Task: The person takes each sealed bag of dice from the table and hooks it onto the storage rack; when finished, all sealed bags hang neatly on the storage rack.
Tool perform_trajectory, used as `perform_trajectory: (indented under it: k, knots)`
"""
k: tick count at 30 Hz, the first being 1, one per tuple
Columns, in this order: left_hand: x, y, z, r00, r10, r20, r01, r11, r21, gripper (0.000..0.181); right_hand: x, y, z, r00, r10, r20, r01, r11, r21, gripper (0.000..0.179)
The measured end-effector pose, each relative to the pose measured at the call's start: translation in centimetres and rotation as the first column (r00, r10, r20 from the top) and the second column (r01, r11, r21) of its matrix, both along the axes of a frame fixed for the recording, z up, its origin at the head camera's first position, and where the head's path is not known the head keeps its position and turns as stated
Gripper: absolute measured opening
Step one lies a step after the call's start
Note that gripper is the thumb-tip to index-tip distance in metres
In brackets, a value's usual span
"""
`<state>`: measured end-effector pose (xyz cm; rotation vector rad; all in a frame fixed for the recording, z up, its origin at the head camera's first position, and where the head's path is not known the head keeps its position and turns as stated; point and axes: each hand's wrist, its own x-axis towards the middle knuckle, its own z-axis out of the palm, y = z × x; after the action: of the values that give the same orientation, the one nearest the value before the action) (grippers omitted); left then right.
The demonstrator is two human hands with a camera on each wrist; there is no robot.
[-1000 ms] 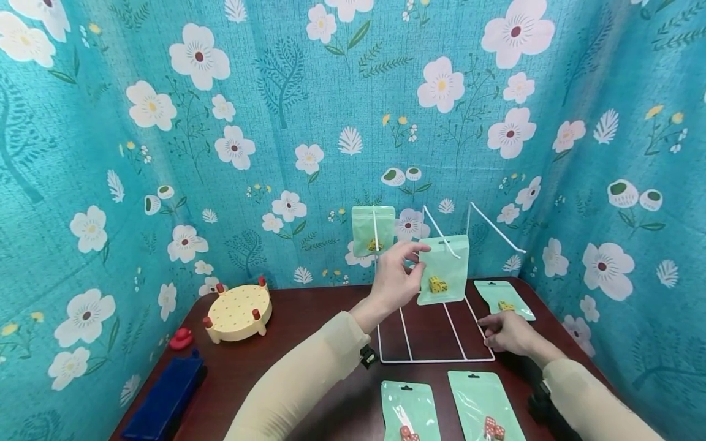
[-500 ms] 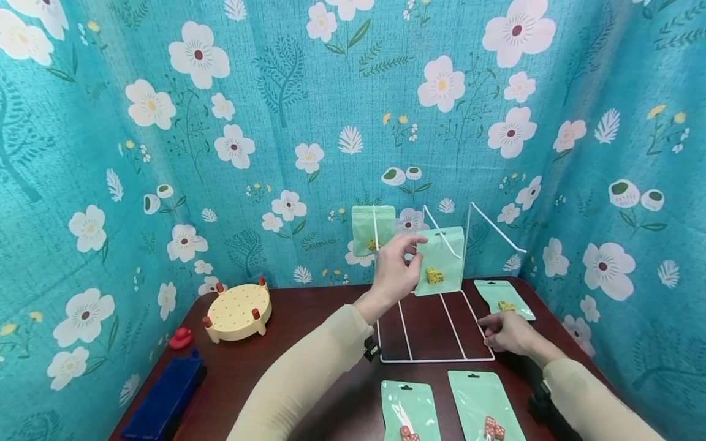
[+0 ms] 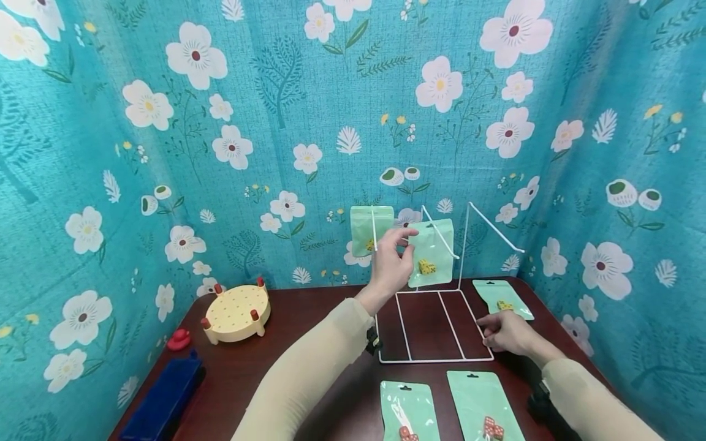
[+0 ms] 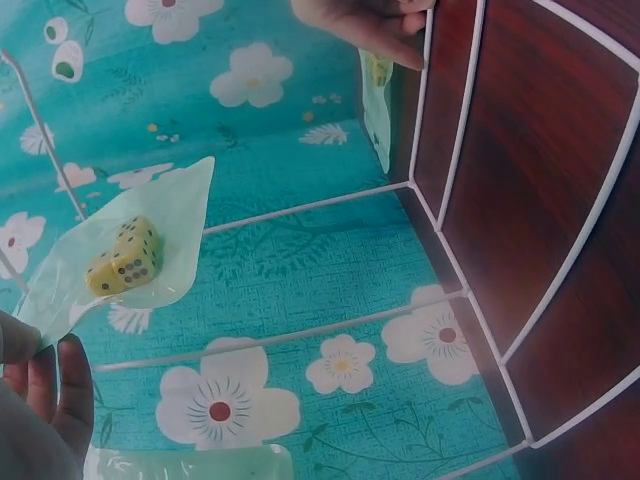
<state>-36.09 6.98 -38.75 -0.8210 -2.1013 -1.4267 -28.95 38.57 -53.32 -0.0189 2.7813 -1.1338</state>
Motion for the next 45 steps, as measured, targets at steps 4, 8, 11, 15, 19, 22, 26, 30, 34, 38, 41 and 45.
perform_trajectory:
  k: [4,8,11,15,19,22,26,30,34,38,41,45]
  knots:
    - [-0.6,0.1,0.0,1.0,0.011,-0.01,-0.011,1.0,0.016,0.028,0.0,0.0,0.0,1.0,0.003,0.006,-0.003,1.0,-0.006,0.05]
    - [-1.2,0.4,0.1,0.999,0.036,-0.018,-0.035,0.999,0.021,0.027,-0.1,-0.1,0.0,1.0,-0.005,0.011,0.005,1.0,-0.002,0.05]
    - [-1.6,0.6,0.1,0.998,0.055,-0.013,-0.055,0.998,0.023,0.026,-0.1,-0.2,0.0,1.0,-0.016,0.013,0.016,1.0,-0.001,0.051]
    - [-1.9,1.0,0.2,0.997,0.071,0.019,-0.072,0.997,0.021,0.026,-0.1,-0.2,0.0,1.0,-0.009,0.008,0.009,1.0,-0.002,0.051]
    - [-2.2,1.3,0.3,0.996,0.074,0.054,-0.076,0.997,0.022,0.027,0.0,-0.3,-0.1,1.0,-0.012,0.01,0.012,1.0,-0.002,0.051]
    - [-2.4,1.4,0.3,0.994,0.08,0.072,-0.081,0.996,0.021,0.027,-0.1,-0.4,-0.1,1.0,-0.015,0.005,0.015,1.0,0.006,0.05]
    - [-2.7,1.4,0.2,0.991,0.095,0.089,-0.097,0.995,0.02,0.027,-0.1,-0.5,-0.1,1.0,-0.015,-0.003,0.015,1.0,0.002,0.05]
    - [-3.0,1.3,0.2,0.991,0.099,0.089,-0.102,0.994,0.031,0.027,-0.1,-0.5,-0.2,1.0,-0.016,-0.004,0.016,1.0,0.0,0.049]
    - [-3.1,1.3,0.2,0.991,0.105,0.084,-0.109,0.993,0.039,0.027,-0.1,-0.6,-0.3,1.0,-0.026,0.005,0.026,1.0,-0.005,0.05]
    - [-3.1,1.3,0.2,0.99,0.107,0.094,-0.111,0.993,0.03,0.028,-0.1,-0.5,-0.3,1.0,-0.027,0.01,0.027,1.0,-0.01,0.05]
    - [-2.9,1.3,0.1,0.991,0.096,0.092,-0.098,0.995,0.019,0.028,-0.1,-0.4,-0.2,1.0,-0.025,0.005,0.025,1.0,-0.002,0.049]
    - [-2.5,0.9,-0.6,0.995,0.081,0.06,-0.081,0.997,-0.001,0.026,0.0,-0.2,-0.3,1.0,-0.027,0.0,0.027,1.0,0.004,0.049]
